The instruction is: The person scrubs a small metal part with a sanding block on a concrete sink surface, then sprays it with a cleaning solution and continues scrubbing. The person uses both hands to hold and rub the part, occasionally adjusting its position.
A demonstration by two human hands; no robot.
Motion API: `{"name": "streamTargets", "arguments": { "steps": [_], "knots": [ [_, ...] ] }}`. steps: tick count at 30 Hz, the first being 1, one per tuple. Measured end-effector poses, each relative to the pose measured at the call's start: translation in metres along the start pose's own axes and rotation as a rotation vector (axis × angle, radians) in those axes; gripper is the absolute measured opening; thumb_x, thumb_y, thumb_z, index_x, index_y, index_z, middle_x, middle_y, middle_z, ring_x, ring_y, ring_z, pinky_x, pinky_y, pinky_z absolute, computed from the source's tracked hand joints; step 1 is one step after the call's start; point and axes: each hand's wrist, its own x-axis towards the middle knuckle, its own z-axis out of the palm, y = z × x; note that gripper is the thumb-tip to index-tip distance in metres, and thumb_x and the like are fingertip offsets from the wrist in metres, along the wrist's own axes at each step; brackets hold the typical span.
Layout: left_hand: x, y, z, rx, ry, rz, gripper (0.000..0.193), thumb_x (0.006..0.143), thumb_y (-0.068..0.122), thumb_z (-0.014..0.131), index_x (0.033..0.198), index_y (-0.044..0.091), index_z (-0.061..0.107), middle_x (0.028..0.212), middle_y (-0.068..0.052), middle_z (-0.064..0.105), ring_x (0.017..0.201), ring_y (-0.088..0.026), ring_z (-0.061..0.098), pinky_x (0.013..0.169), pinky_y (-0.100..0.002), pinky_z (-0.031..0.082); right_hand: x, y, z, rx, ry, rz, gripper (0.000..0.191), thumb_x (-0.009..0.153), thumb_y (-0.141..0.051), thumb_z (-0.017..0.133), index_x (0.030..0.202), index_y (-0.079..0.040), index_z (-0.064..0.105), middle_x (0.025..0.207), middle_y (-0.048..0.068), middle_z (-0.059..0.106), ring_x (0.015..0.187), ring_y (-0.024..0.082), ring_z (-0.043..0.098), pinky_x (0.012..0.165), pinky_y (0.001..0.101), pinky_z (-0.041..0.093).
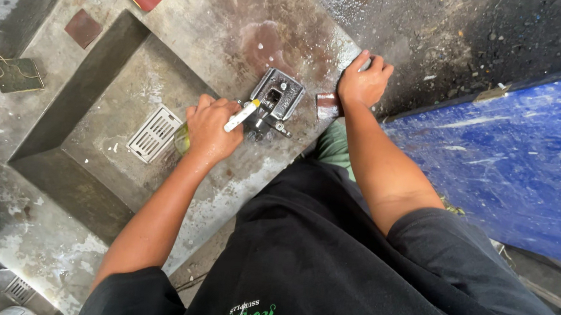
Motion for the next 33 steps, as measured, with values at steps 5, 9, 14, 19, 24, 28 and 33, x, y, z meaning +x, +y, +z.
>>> {"name": "streamTargets", "arguments": {
  "steps": [5,9,14,19,24,28,33],
  "knots": [
    [0.003,0.007,0.005,0.017,-0.058,-0.053,0.022,0.076,0.013,0.068,0.094,0.015,0.081,0.092,-0.001,0.073,0.098,-0.028,0.058,0.083,-0.046,0.038,0.002,0.004,0.003,0.011,-0.005,0.002,0.037,0.099,-0.043,0.056,0.104,-0.009,0.071,0.115,0.018,0.061,0.101,0.041,0.065,0.086,0.0508,0.051],
    [0.004,0.007,0.004,-0.034,-0.047,-0.026,0.026,0.075,0.014,0.069,0.098,0.012,0.08,0.095,-0.002,0.073,0.1,-0.028,0.058,0.081,-0.044,0.038,0.003,0.009,0.007,0.02,0.008,-0.012,0.037,0.098,-0.041,0.057,0.103,-0.008,0.07,0.113,0.018,0.061,0.1,0.041,0.065,0.086,0.0501,0.051],
    [0.006,0.001,-0.001,-0.018,-0.089,-0.081,0.021,0.078,0.014,0.069,0.096,0.014,0.08,0.094,0.001,0.074,0.099,-0.027,0.058,0.083,-0.043,0.038,0.005,0.014,0.014,0.014,0.028,-0.036,0.036,0.098,-0.04,0.057,0.103,-0.007,0.07,0.115,0.019,0.062,0.1,0.041,0.065,0.086,0.0491,0.052],
    [0.011,0.003,-0.003,0.006,-0.073,-0.044,0.022,0.077,0.016,0.069,0.096,0.014,0.08,0.09,-0.001,0.071,0.096,-0.028,0.057,0.08,-0.045,0.037,0.005,0.013,0.015,0.004,-0.002,-0.007,0.035,0.098,-0.039,0.057,0.104,-0.008,0.071,0.114,0.018,0.062,0.099,0.041,0.066,0.084,0.0497,0.052],
    [0.015,0.009,-0.003,0.04,-0.069,-0.016,0.017,0.08,0.015,0.067,0.09,0.015,0.08,0.089,0.001,0.071,0.096,-0.027,0.056,0.08,-0.046,0.036,0.005,0.014,0.017,0.004,0.013,-0.033,0.034,0.099,-0.039,0.057,0.103,-0.008,0.071,0.114,0.018,0.062,0.099,0.041,0.066,0.084,0.0499,0.052],
    [0.014,0.007,0.001,0.065,-0.086,-0.011,0.017,0.077,0.015,0.067,0.088,0.016,0.08,0.087,0.001,0.071,0.094,-0.028,0.056,0.079,-0.047,0.036,0.004,0.019,0.02,0.017,0.023,-0.022,0.035,0.098,-0.041,0.057,0.102,-0.008,0.071,0.112,0.018,0.062,0.097,0.041,0.066,0.082,0.05,0.052],
    [0.006,0.002,0.003,0.027,-0.043,0.052,0.017,0.079,0.016,0.068,0.091,0.013,0.079,0.089,-0.002,0.07,0.098,-0.029,0.055,0.081,-0.047,0.035,0.004,0.024,0.022,0.014,0.0,-0.02,0.036,0.1,-0.041,0.055,0.104,-0.009,0.07,0.114,0.017,0.061,0.098,0.04,0.066,0.083,0.0498,0.052]
  ]
}}
